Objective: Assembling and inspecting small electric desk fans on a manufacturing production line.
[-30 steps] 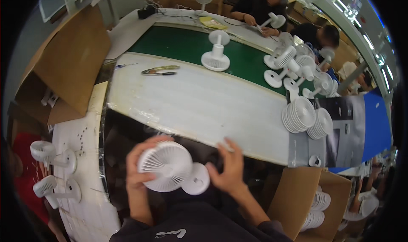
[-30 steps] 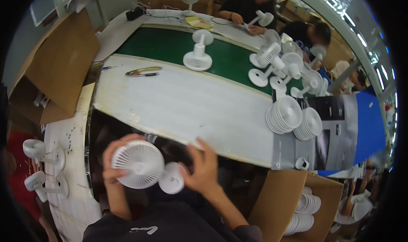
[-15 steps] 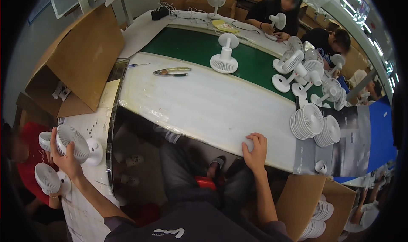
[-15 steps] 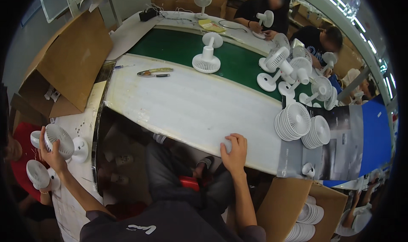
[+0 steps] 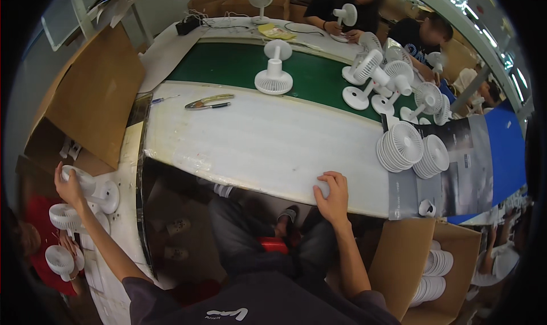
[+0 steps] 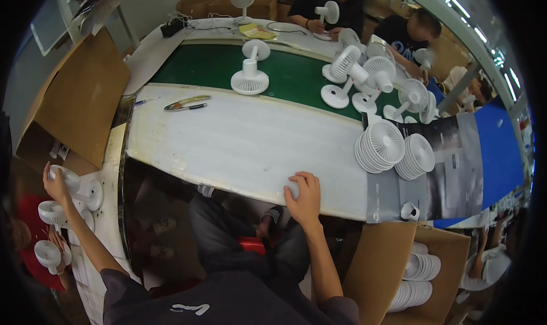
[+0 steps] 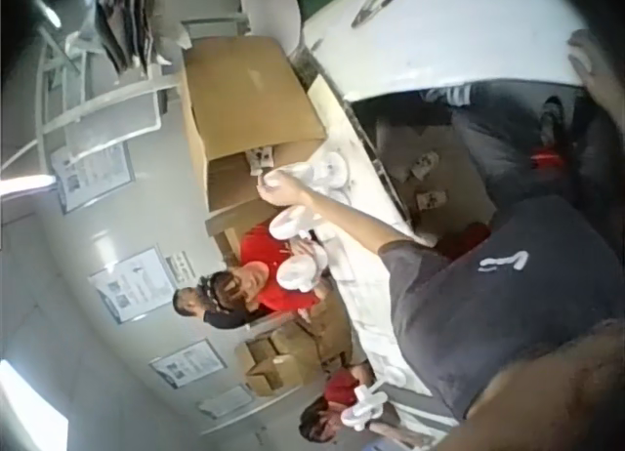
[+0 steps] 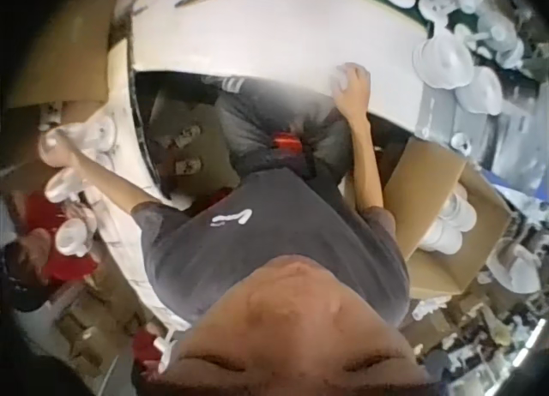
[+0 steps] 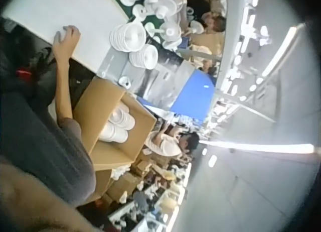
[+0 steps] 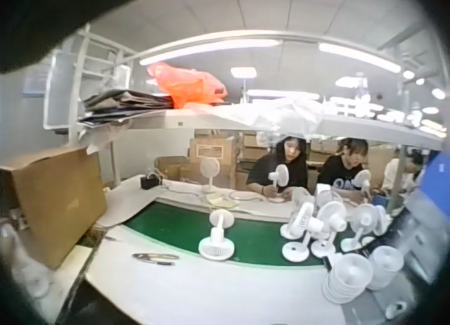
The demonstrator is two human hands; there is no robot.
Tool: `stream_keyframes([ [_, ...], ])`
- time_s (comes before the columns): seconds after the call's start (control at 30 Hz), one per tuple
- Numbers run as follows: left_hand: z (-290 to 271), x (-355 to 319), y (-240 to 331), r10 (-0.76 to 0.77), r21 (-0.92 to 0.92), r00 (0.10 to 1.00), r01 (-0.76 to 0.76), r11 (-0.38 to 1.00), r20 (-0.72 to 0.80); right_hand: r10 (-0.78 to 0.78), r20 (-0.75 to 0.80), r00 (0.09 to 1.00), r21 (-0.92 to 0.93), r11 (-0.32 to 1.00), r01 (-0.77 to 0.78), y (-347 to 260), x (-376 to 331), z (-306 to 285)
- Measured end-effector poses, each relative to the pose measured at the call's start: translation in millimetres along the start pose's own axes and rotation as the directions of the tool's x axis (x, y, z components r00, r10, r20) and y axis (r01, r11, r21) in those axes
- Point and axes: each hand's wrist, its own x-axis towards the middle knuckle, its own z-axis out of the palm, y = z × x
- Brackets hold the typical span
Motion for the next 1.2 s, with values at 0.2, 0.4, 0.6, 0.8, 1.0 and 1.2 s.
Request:
stream_keyframes([
  [0.2,17,-20,51,0.293,0.637,0.952,-0.172,0.751,-0.088,0.005,-0.042,0.999,-0.02,1.0,-0.006,-5,6,0],
  [0.4,115,-144,221,0.702,-0.054,0.71,-0.7,0.712,0.058,0.004,-0.044,0.999,-0.235,0.972,-0.015,-8,6,2],
  [0.6,253,-271,377,0.809,-0.469,0.45,-0.66,0.586,0.378,-0.045,-0.074,0.996,-0.272,0.962,0.024,1,6,1],
  [0.8,338,-313,431,0.831,-0.387,0.426,-0.742,0.547,0.358,-0.021,-0.091,0.996,-0.307,0.952,-0.008,2,8,-1],
  [1.0,366,-291,431,0.787,-0.467,0.453,-0.636,0.614,0.418,-0.024,-0.063,0.998,-0.302,0.953,0.004,5,10,-4],
  [1.2,309,-205,463,0.712,-0.535,0.638,-0.508,0.675,0.293,-0.027,-0.074,0.997,-0.298,0.955,0.004,5,10,-3],
])
